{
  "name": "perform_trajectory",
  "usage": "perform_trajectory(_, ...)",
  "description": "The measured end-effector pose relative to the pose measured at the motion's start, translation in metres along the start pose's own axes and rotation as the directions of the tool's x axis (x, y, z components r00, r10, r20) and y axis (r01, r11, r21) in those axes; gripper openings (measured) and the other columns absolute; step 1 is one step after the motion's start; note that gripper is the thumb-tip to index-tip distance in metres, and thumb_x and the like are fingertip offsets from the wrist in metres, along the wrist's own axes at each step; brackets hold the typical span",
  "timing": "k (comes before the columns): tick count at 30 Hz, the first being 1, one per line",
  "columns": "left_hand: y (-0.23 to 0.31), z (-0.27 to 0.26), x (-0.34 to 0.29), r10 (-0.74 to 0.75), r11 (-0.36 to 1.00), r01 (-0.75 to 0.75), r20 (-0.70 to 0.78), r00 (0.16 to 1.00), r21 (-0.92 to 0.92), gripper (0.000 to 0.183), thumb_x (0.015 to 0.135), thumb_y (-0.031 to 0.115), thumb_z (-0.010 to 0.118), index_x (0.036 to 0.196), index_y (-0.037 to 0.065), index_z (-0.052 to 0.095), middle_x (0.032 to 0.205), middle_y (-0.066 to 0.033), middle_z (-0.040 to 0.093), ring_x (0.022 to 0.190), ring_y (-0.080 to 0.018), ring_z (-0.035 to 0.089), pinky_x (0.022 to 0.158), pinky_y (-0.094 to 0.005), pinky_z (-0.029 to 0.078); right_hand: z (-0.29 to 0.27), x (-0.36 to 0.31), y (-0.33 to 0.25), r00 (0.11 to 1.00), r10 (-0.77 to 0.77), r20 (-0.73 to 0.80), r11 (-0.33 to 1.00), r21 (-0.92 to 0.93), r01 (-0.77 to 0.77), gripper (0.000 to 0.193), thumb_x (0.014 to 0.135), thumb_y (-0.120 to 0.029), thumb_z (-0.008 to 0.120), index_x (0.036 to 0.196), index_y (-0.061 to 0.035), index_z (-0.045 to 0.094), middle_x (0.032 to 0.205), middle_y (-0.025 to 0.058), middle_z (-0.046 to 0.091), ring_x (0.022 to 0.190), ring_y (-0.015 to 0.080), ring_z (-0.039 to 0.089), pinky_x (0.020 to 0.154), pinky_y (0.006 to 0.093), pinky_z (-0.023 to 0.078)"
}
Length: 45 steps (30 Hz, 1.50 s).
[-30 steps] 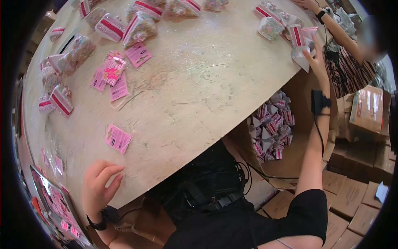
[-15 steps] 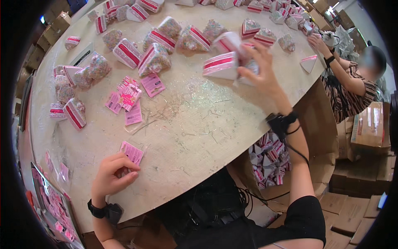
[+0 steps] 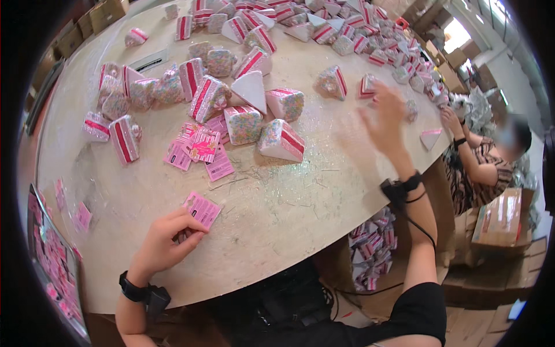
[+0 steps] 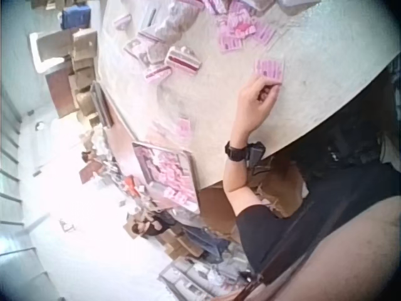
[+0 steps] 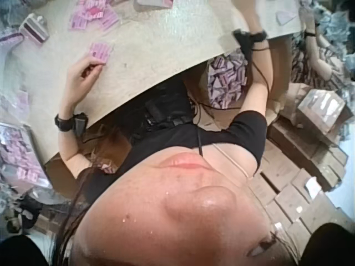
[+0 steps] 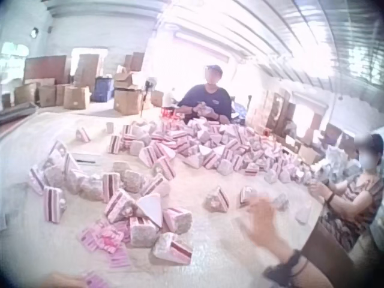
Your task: Tagging and bagging decorative triangular cake-shaped items at a production table.
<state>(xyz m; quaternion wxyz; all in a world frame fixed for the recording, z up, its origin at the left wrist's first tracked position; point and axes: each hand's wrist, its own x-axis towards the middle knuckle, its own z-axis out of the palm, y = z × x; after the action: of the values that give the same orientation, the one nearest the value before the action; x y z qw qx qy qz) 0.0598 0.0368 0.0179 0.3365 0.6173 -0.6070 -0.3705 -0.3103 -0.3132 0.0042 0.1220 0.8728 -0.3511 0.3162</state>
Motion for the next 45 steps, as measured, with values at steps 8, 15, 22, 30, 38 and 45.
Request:
perform_trajectory(8,0.004,-0.003,0.001,-0.040,0.999,0.039,0.019,0.999,0.016,0.010,0.081,0.001,0.066,0.090,0.004,0.068,0.076,-0.0025,0.056,0.062,-0.0107,0.052,0.057,-0.0239,0.042,-0.098,-0.071,0.309,0.714,0.700,-0.017,0.620,-0.482,-0.619,0.077,0.083,-0.052,0.061,0.138,-0.0012,0.042,0.131,0.0210,0.052,0.129,0.0331,0.044,0.106,0.0428,0.035)
perform_trajectory(15,0.002,-0.001,0.010,-0.021,0.999,0.021,0.005,1.000,0.031,0.011,0.080,0.000,0.067,0.090,0.004,0.068,0.078,-0.0030,0.058,0.062,-0.0102,0.052,0.056,-0.0235,0.042,-0.079,-0.048,0.368,0.868,-0.013,0.496,0.792,-0.525,0.312,0.058,0.088,-0.036,0.058,0.136,-0.0048,0.047,0.135,0.0134,0.051,0.132,0.0290,0.039,0.112,0.0416,0.027)
perform_trajectory(22,0.004,-0.002,0.012,-0.034,0.999,0.034,0.011,0.999,0.025,0.011,0.082,0.000,0.065,0.091,0.004,0.068,0.079,-0.0036,0.059,0.064,-0.0105,0.053,0.058,-0.0240,0.043,-0.001,0.036,0.193,0.782,0.315,0.537,0.925,0.009,-0.379,0.058,0.094,-0.041,0.053,0.139,-0.0045,0.046,0.117,0.0153,0.064,0.103,0.0240,0.062,0.086,0.0360,0.047)
perform_trajectory(30,0.000,-0.006,0.001,0.019,0.999,-0.019,-0.001,1.000,0.039,0.011,0.085,0.002,0.064,0.095,0.005,0.067,0.081,-0.0039,0.058,0.062,-0.0112,0.052,0.057,-0.0247,0.043,0.066,0.092,0.027,0.862,0.134,0.490,0.950,0.183,-0.252,0.058,0.095,-0.050,0.045,0.137,-0.0094,0.048,0.125,0.0197,0.059,0.111,0.0394,0.057,0.095,0.0445,0.042)
perform_trajectory(38,0.000,-0.003,-0.002,0.057,0.996,-0.059,0.028,0.998,0.063,0.011,0.087,0.006,0.062,0.098,0.005,0.065,0.082,-0.0048,0.057,0.062,-0.0122,0.052,0.058,-0.0268,0.044,0.089,0.126,-0.094,0.834,0.148,0.531,0.969,0.092,-0.231,0.060,0.095,-0.054,0.040,0.136,-0.0099,0.049,0.132,0.0215,0.053,0.124,0.0411,0.046,0.102,0.0506,0.035)
perform_trajectory(45,-0.008,-0.003,0.003,0.095,0.995,-0.095,0.030,0.995,0.010,0.011,0.089,0.009,0.062,0.098,0.005,0.064,0.083,-0.0045,0.056,0.066,-0.0142,0.053,0.062,-0.0285,0.046,0.068,0.115,-0.085,0.914,-0.317,0.254,0.894,0.403,0.198,0.044,0.092,-0.023,0.060,0.131,-0.0059,0.052,0.126,0.0193,0.055,0.124,0.0346,0.047,0.106,0.0425,0.032)
